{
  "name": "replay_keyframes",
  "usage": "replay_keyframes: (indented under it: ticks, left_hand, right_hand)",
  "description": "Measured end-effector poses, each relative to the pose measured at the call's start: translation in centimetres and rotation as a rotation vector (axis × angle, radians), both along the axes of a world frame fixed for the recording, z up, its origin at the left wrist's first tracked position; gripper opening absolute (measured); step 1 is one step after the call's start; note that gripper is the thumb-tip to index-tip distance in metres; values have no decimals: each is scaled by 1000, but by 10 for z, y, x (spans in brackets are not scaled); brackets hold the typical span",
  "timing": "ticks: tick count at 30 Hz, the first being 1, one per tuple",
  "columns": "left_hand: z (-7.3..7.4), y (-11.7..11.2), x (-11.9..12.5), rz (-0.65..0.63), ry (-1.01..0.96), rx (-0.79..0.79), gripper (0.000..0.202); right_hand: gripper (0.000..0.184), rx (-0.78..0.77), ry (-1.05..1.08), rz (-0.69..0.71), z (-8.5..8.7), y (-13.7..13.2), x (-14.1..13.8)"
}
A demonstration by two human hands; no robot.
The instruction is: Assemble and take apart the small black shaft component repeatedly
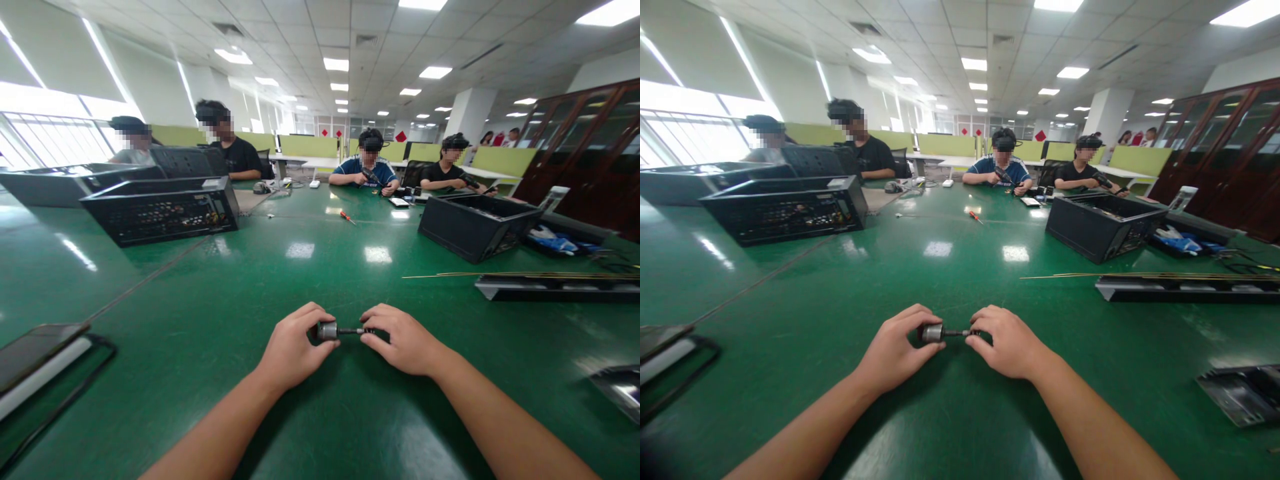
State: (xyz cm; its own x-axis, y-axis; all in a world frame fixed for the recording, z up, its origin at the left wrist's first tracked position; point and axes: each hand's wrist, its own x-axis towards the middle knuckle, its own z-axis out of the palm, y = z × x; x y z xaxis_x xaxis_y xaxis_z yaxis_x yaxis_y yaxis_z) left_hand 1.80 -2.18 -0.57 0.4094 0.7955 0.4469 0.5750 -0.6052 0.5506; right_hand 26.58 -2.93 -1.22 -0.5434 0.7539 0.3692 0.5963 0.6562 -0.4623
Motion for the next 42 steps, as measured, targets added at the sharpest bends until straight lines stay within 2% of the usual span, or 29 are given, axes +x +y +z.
replay_keyframes:
  ticks: [14, 18, 20, 23, 26, 29, 31, 33, 36, 38, 39, 40, 42]
  left_hand:
    - [2, 2, -3, 59, 7, -25, 23]
    - [6, 6, -5, 162, 117, -116, 26]
    - [9, 9, -15, 222, 160, -174, 31]
    - [11, 8, -49, 296, 175, -215, 39]
    - [3, 0, -106, 417, 158, -186, 43]
    - [-9, -13, -166, 542, 159, -106, 34]
    - [-14, -23, -195, 554, 194, -60, 28]
    - [-12, -32, -211, 548, 238, -72, 29]
    - [2, -49, -206, 690, 239, -52, 48]
    - [15, -60, -185, 833, 198, 84, 61]
    - [21, -65, -170, 857, 171, 160, 63]
    - [26, -68, -152, 837, 140, 227, 59]
    - [32, -69, -111, 613, 48, 247, 41]
  right_hand:
    - [12, -34, -6, 0, 2, 4, 10]
    - [7, -107, -21, 29, -3, 12, 27]
    - [8, -135, -3, 27, -7, 18, 34]
    - [10, -153, 36, 1, -13, 25, 40]
    - [12, -151, 76, -7, -15, 29, 40]
    - [14, -147, 94, -5, -16, 29, 37]
    - [14, -149, 102, -6, -15, 29, 36]
    - [15, -151, 120, -4, -14, 28, 36]
    - [21, -176, 193, 13, -10, 26, 32]
    - [25, -239, 268, 54, -6, 24, 26]
    - [27, -282, 302, 91, -5, 22, 22]
    - [28, -340, 335, 144, -3, 21, 18]
    - [33, -500, 427, 261, -2, 17, 9]
